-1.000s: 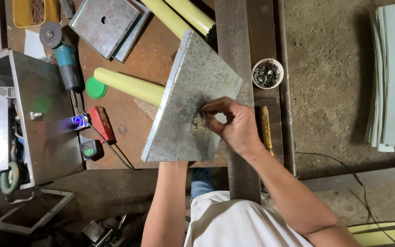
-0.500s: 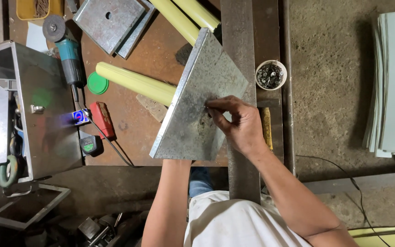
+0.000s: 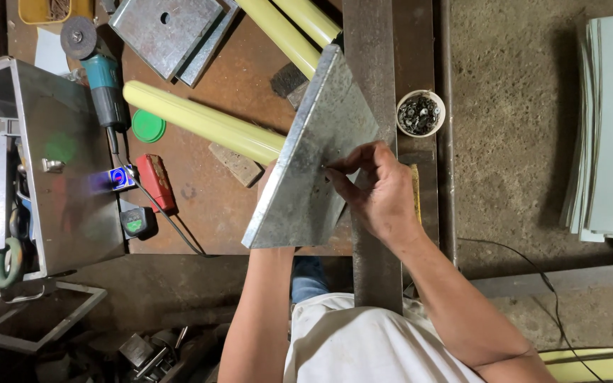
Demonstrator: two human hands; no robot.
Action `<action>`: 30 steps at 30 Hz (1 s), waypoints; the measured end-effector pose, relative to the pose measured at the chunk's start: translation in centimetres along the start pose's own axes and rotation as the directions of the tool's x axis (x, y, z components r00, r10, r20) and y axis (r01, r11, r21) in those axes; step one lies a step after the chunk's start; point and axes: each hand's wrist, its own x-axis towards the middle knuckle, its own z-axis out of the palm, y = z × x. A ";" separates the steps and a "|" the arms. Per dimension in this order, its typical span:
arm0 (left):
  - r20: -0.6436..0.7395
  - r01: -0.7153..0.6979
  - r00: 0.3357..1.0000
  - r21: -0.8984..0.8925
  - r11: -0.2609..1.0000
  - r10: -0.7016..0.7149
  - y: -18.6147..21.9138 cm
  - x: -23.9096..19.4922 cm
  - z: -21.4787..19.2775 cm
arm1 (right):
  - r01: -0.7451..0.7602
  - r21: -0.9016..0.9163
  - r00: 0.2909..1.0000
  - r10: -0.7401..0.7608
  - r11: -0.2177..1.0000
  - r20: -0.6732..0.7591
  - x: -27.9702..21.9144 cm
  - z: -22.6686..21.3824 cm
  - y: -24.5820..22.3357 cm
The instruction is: Assembling yellow metal pipes to square bases by drilling holes and hammering nails.
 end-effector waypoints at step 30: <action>0.210 -0.519 0.854 0.407 0.752 0.475 -1.9 1.1 1.3 | -0.405 0.564 0.912 0.365 0.719 0.188 -0.7 -5.7 6.6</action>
